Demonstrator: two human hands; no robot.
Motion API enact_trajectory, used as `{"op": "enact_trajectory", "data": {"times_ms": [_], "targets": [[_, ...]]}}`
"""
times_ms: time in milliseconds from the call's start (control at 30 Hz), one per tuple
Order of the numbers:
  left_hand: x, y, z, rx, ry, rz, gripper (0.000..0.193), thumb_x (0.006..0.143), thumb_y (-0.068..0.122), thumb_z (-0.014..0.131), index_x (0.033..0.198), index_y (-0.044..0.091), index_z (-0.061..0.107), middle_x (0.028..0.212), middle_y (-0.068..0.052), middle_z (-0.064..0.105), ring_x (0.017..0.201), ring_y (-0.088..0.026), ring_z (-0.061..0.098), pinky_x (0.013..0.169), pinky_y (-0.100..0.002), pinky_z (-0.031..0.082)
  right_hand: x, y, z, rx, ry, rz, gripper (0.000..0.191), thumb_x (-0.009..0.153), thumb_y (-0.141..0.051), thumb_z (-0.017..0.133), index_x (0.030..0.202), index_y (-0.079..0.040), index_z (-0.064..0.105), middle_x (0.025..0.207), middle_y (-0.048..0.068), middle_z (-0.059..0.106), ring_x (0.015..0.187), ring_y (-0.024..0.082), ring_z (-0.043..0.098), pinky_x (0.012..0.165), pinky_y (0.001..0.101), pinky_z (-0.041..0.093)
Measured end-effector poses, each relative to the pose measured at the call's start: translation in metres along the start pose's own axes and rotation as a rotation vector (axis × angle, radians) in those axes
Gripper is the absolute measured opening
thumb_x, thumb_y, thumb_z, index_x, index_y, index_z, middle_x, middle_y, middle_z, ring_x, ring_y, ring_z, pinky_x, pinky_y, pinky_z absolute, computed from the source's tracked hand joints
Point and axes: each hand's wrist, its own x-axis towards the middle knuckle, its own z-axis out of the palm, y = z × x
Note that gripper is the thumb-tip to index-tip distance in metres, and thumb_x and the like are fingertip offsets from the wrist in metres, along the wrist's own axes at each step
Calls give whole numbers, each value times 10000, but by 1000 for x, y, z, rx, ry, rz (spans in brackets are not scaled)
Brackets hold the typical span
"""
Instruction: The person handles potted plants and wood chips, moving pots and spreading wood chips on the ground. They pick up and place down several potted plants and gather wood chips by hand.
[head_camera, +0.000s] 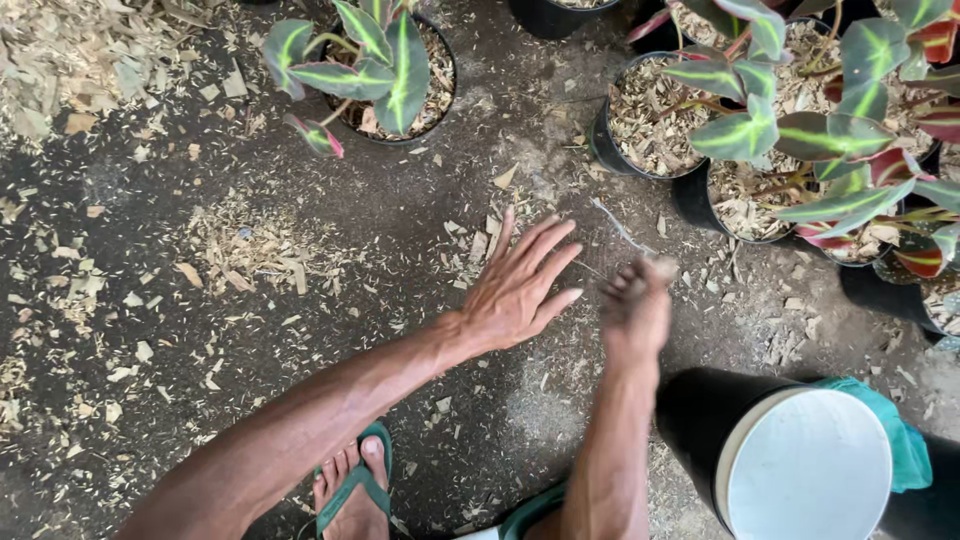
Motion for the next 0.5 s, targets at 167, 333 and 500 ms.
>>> {"op": "enact_trajectory", "data": {"times_ms": [167, 333, 500], "targets": [[-12, -13, 27, 399, -304, 209, 808, 965, 683, 449, 1550, 129, 391, 1696, -169, 126, 1574, -320, 140, 1234, -669, 7, 40, -32, -109, -725, 518, -530, 439, 987, -228, 652, 1326, 24, 533, 1101, 161, 647, 933, 237, 644, 790, 387, 540], [4, -11, 47, 647, -505, 290, 1171, 771, 890, 486, 1646, 186, 152, 1705, -149, -29, 1573, -323, 11, 1211, -632, -13, 44, -25, -124, -1709, 857, -1068, 966, 890, -619, 768, 1336, 174, 443, 1205, 433, 531, 1192, 555, 493, 936, 669, 408], [49, -55, 49, 631, -586, 87, 1163, 812, 889, 420, 1650, 185, 25, 1707, -142, -67, 1572, -310, -26, 1208, -603, -17, 17, -2, -33, -1347, 92, -1095, 645, 1131, -493, 505, 1494, 29, 397, 1470, 272, 514, 1402, 403, 493, 1230, 563, 412]]}}
